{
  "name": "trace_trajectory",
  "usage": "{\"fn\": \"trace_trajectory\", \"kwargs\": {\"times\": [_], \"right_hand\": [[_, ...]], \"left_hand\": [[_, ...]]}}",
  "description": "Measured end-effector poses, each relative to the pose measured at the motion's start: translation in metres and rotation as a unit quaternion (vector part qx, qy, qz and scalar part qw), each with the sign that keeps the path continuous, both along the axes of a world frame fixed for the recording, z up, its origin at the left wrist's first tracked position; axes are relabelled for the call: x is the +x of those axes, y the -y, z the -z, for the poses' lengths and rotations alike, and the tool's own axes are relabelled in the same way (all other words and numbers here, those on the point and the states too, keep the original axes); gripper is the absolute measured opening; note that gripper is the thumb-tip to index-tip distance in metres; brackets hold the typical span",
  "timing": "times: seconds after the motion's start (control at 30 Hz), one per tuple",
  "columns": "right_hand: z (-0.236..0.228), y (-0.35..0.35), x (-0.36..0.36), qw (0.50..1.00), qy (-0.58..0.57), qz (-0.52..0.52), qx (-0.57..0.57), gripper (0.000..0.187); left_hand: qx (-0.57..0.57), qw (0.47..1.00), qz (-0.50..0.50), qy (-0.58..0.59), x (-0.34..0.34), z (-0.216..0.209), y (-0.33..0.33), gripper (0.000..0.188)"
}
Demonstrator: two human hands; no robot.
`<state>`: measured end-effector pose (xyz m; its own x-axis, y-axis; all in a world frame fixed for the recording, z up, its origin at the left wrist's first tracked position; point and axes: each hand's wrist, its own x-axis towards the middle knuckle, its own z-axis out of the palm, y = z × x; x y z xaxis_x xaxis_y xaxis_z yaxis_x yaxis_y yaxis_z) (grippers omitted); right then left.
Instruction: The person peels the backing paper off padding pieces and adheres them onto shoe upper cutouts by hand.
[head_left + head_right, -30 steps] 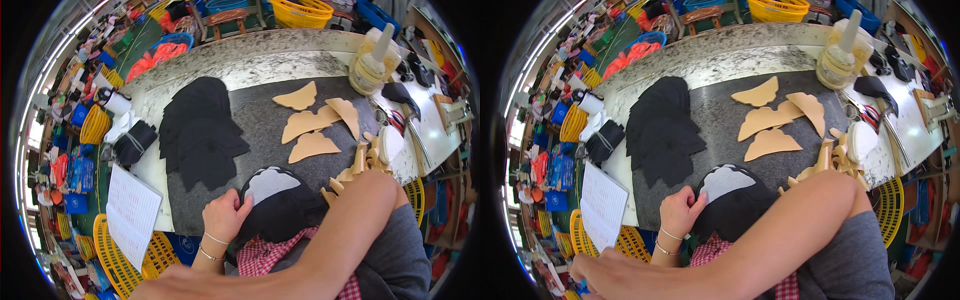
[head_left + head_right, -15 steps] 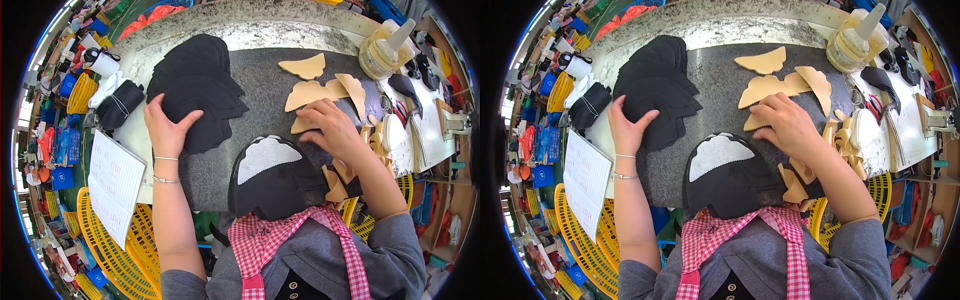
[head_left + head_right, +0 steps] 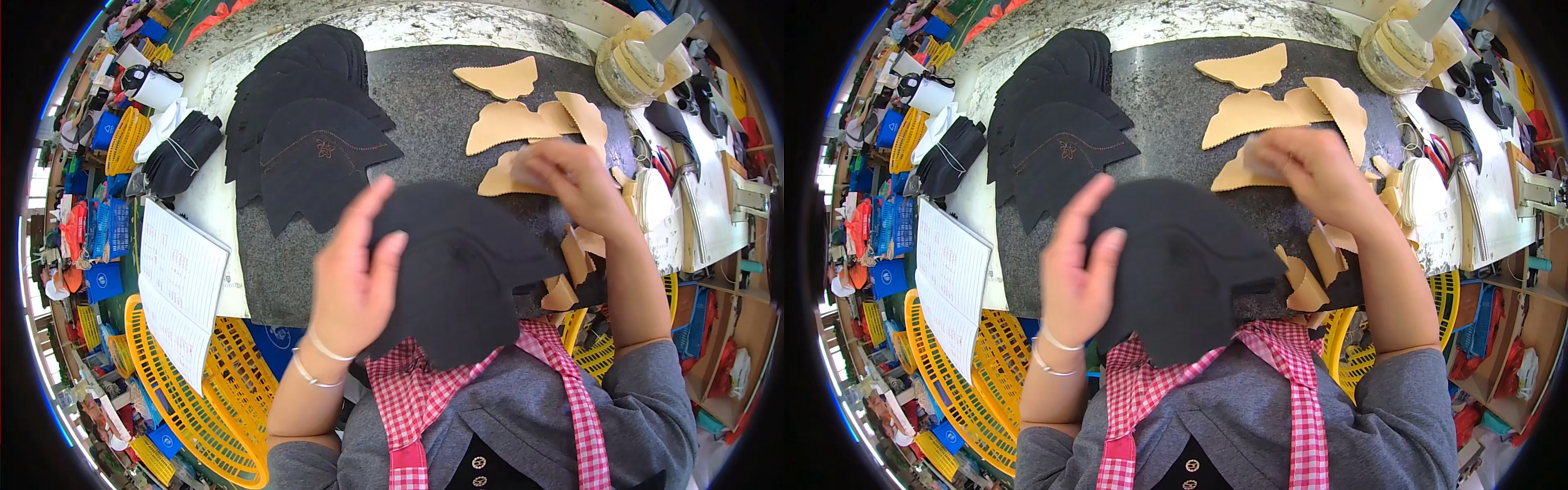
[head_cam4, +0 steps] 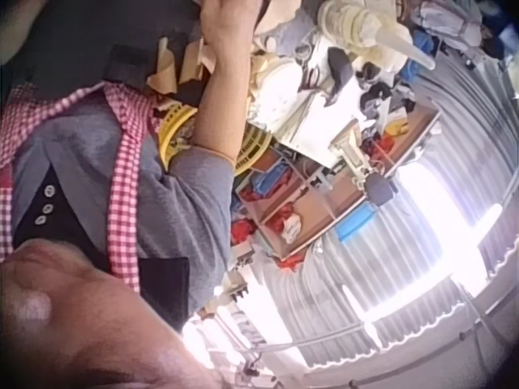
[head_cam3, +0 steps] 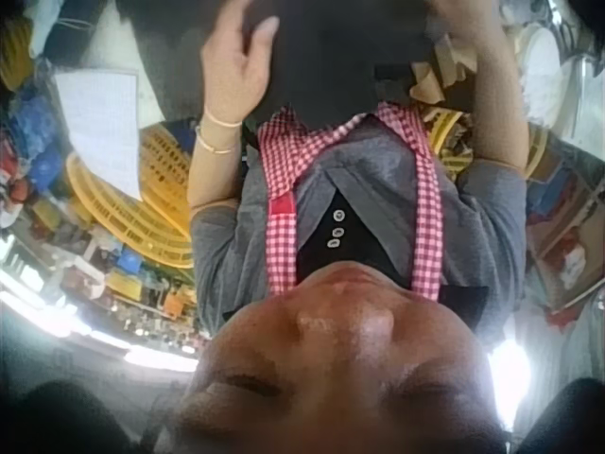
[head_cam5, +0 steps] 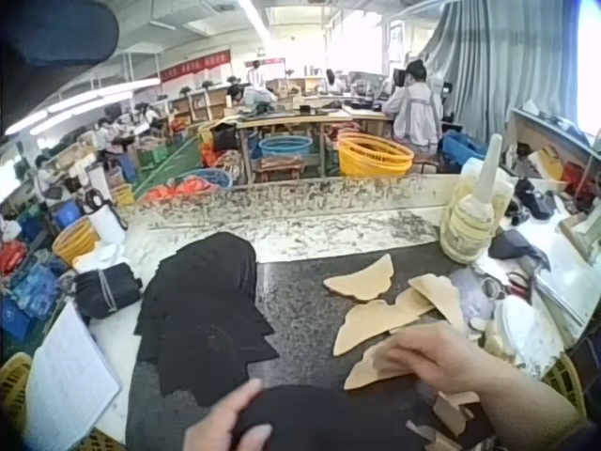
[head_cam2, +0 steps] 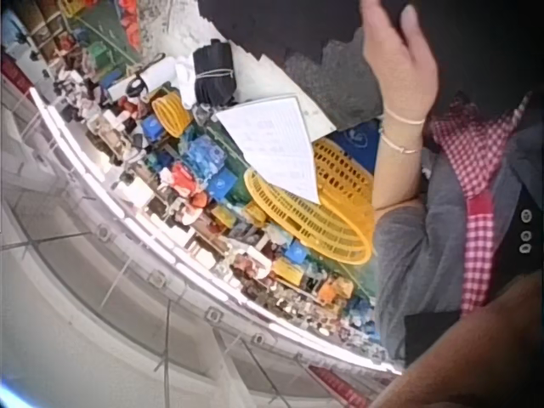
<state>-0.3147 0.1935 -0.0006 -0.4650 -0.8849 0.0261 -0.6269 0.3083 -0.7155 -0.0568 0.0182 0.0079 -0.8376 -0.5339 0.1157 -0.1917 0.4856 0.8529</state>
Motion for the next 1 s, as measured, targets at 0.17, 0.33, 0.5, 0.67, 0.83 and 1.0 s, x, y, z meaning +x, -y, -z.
{"fn": "trace_trajectory", "kwargs": {"times": [0.17,0.33,0.5,0.67,0.83,1.0], "right_hand": [[-0.029,0.015,0.037,0.940,-0.258,-0.032,-0.222,0.019],[-0.026,0.029,0.071,0.871,-0.325,-0.178,-0.322,0.032],[-0.018,0.040,0.072,0.896,-0.232,-0.184,-0.331,0.031],[-0.021,0.034,0.076,0.928,-0.143,-0.201,-0.279,0.028],[-0.027,0.030,0.084,0.925,-0.210,-0.197,-0.249,0.027],[-0.024,0.030,0.087,0.943,-0.133,-0.153,-0.263,0.026]], "left_hand": [[-0.232,0.971,0.047,0.017,-0.015,0.015,-0.006,0.047],[0.363,0.925,0.081,-0.080,-0.008,-0.004,-0.020,0.014],[0.347,0.935,0.053,-0.061,-0.006,-0.007,-0.019,0.012],[0.150,0.984,0.086,-0.051,-0.007,-0.006,-0.019,0.015],[-0.113,0.983,0.135,-0.052,-0.005,-0.015,-0.018,0.020],[-0.102,0.983,0.128,-0.084,-0.011,-0.013,-0.014,0.019]]}}
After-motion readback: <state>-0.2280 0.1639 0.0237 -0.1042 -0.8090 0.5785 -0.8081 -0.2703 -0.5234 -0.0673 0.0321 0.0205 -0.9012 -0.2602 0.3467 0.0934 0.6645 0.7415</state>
